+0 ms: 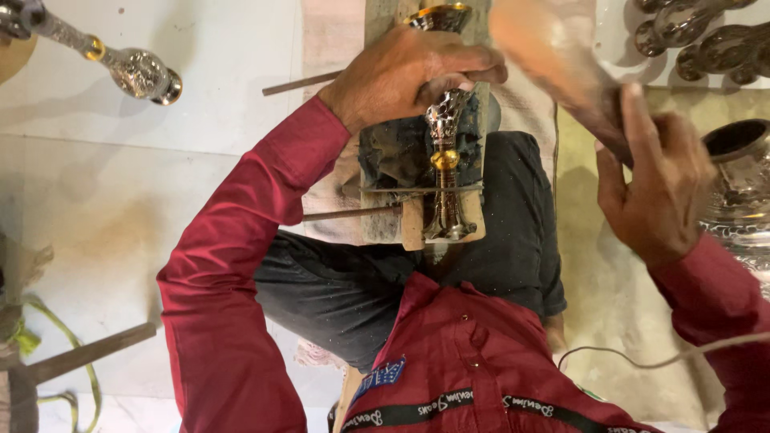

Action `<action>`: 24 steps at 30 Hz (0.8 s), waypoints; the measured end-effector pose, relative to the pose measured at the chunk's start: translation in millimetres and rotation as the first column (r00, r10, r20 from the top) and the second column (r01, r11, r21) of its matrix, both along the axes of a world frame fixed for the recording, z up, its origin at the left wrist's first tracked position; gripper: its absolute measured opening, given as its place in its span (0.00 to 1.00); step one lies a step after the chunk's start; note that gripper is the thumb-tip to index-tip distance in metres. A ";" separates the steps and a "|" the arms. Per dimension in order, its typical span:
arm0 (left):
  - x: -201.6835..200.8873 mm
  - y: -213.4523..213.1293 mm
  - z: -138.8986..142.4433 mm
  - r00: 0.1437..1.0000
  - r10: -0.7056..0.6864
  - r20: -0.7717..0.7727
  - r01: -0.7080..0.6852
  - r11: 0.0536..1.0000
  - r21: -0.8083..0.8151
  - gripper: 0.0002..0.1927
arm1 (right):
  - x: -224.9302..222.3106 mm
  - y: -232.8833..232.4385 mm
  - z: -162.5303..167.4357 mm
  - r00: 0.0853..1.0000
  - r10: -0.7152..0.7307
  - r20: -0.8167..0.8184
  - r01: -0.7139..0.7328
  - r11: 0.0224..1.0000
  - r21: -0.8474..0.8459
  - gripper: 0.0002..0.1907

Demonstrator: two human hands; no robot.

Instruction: The person sits cross-legged on the floor and repeatedly strikes a brass vessel with a wooden mallet to shape it, holding the vessel steady against a sandbag. The person occasionally repositions the vessel and uses a small punch tool on its surface before resuming hammering.

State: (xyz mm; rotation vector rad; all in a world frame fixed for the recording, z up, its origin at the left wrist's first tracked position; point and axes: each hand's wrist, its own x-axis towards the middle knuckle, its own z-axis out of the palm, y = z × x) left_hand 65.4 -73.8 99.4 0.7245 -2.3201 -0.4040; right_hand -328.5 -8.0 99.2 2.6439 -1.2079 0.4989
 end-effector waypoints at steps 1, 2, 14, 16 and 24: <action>-0.2 0.1 0.5 1.000 -0.007 -0.026 0.006 0.999 -0.043 0.21 | 0.7 1.4 1.7 0.995 0.046 0.092 -0.046 0.999 -0.003 0.38; -0.4 1.4 0.9 0.999 -0.005 -0.054 0.001 0.997 -0.078 0.21 | 3.5 2.9 2.7 0.978 0.101 0.182 -0.103 0.995 -0.001 0.38; -0.3 3.1 -13.1 0.994 0.069 -0.080 -0.048 0.971 0.235 0.25 | 43.9 37.2 33.3 0.986 -0.162 0.045 0.149 0.967 0.204 0.36; 2.2 3.5 -23.2 0.933 0.092 -0.348 -0.076 0.995 0.059 0.17 | 45.7 37.2 26.5 0.975 -0.176 0.139 0.134 0.955 0.265 0.37; 18.7 29.0 -58.6 0.701 0.408 -0.585 -0.287 0.912 0.292 0.18 | 64.6 37.4 -25.1 0.932 -0.204 0.300 0.102 0.941 0.323 0.36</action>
